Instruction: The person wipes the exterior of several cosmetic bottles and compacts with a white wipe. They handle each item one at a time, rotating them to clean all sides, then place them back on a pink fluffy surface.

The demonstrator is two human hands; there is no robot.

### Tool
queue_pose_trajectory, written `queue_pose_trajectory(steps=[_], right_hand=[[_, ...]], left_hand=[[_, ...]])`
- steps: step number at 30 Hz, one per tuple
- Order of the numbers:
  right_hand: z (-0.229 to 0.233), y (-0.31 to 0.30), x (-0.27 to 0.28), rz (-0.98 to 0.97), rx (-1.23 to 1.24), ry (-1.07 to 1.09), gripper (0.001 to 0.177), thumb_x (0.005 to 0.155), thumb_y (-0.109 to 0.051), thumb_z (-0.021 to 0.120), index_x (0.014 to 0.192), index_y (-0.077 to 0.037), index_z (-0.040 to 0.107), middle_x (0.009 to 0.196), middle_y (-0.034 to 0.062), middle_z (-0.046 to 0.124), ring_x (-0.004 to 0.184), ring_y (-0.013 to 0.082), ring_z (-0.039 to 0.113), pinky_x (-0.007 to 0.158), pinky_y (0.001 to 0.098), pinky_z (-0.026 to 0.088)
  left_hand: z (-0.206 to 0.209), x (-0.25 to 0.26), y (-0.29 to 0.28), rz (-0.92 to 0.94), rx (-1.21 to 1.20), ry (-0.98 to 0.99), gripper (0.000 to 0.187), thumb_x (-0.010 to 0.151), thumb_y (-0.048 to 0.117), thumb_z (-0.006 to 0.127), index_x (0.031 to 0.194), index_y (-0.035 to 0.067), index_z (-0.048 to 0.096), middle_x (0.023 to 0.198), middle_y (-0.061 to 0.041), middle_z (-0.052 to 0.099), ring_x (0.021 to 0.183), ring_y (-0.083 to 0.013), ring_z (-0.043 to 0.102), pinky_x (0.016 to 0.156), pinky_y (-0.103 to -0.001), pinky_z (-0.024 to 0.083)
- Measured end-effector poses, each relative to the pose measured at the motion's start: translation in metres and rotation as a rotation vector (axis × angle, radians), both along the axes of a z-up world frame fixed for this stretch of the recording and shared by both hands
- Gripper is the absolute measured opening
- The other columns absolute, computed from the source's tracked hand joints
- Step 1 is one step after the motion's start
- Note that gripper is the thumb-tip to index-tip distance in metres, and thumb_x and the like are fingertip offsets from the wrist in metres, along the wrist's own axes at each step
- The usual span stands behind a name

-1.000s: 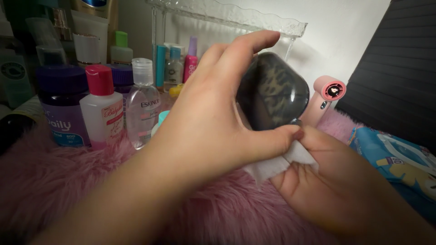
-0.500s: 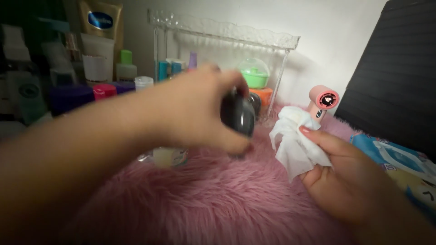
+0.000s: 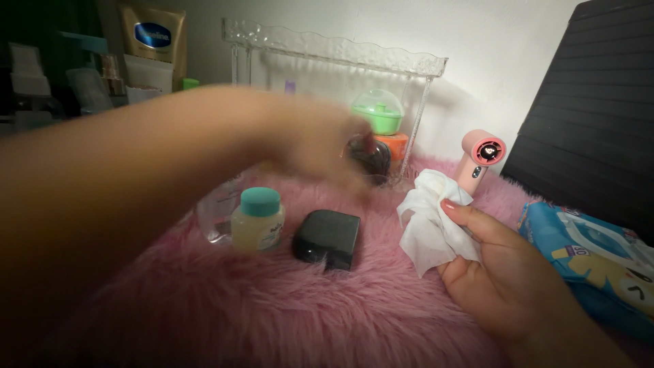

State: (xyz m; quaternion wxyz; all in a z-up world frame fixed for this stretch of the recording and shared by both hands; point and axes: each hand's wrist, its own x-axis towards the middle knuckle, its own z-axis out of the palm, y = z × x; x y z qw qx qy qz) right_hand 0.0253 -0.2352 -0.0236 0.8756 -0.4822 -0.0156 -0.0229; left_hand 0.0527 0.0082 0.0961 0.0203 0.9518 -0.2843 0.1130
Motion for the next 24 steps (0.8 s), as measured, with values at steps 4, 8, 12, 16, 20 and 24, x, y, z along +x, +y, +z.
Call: queue_pose_trajectory(steps=[4, 8, 12, 16, 20, 24], right_hand=[[0.007, 0.007, -0.005, -0.026, 0.018, 0.057, 0.041, 0.096, -0.02, 0.054, 0.133, -0.005, 0.061, 0.114, 0.0087, 0.071, 0.103, 0.0233, 0.068, 0.092, 0.0391, 0.053], [0.006, 0.006, -0.005, 0.057, 0.061, 0.014, 0.038, 0.095, -0.02, 0.054, 0.128, -0.005, 0.062, 0.111, 0.0092, 0.072, 0.1, 0.0231, 0.069, 0.09, 0.0378, 0.054], [0.006, 0.004, -0.005, 0.035, 0.054, 0.058, 0.034, 0.094, -0.021, 0.054, 0.122, -0.005, 0.064, 0.106, 0.0084, 0.072, 0.095, 0.0221, 0.069, 0.086, 0.0376, 0.055], [0.01, 0.006, -0.01, -0.009, 0.027, 0.129, 0.031, 0.095, -0.023, 0.052, 0.116, -0.006, 0.066, 0.101, 0.0063, 0.073, 0.092, 0.0191, 0.069, 0.084, 0.0342, 0.056], [0.014, 0.005, -0.013, 0.071, -0.093, 0.119, 0.031, 0.098, -0.027, 0.053, 0.114, -0.007, 0.069, 0.095, 0.0069, 0.074, 0.085, 0.0188, 0.068, 0.077, 0.0323, 0.055], [0.013, 0.005, -0.013, -0.014, -0.121, 0.17, 0.031, 0.099, -0.029, 0.051, 0.114, -0.009, 0.069, 0.096, 0.0062, 0.073, 0.086, 0.0181, 0.068, 0.078, 0.0323, 0.055]], left_hand=[[0.021, 0.07, -0.036, -0.061, -0.131, -0.029, 0.064, 0.072, 0.038, 0.079, 0.128, 0.011, 0.064, 0.106, -0.011, 0.076, 0.087, -0.0233, 0.074, 0.078, -0.04, 0.061], [-0.003, 0.13, -0.069, 0.027, 0.072, -0.08, 0.036, 0.075, 0.027, 0.082, 0.108, 0.014, 0.075, 0.103, -0.014, 0.074, 0.092, -0.0306, 0.071, 0.079, -0.044, 0.056], [-0.024, 0.158, -0.076, 0.044, 0.047, -0.089, 0.04, 0.07, 0.012, 0.082, 0.11, 0.013, 0.075, 0.106, -0.015, 0.075, 0.1, -0.0316, 0.071, 0.083, -0.044, 0.058], [-0.031, 0.156, -0.065, 0.018, -0.081, -0.221, 0.042, 0.071, 0.013, 0.084, 0.112, 0.015, 0.076, 0.112, -0.015, 0.071, 0.104, -0.0341, 0.07, 0.087, -0.044, 0.057], [-0.033, 0.147, -0.06, -0.013, -0.221, -0.269, 0.034, 0.072, 0.013, 0.084, 0.105, 0.015, 0.076, 0.111, -0.014, 0.07, 0.104, -0.0348, 0.068, 0.086, -0.045, 0.055], [-0.023, 0.137, -0.055, 0.075, -0.022, -0.187, 0.035, 0.066, 0.008, 0.085, 0.099, 0.016, 0.079, 0.111, -0.012, 0.072, 0.103, -0.0317, 0.07, 0.086, -0.043, 0.058]])
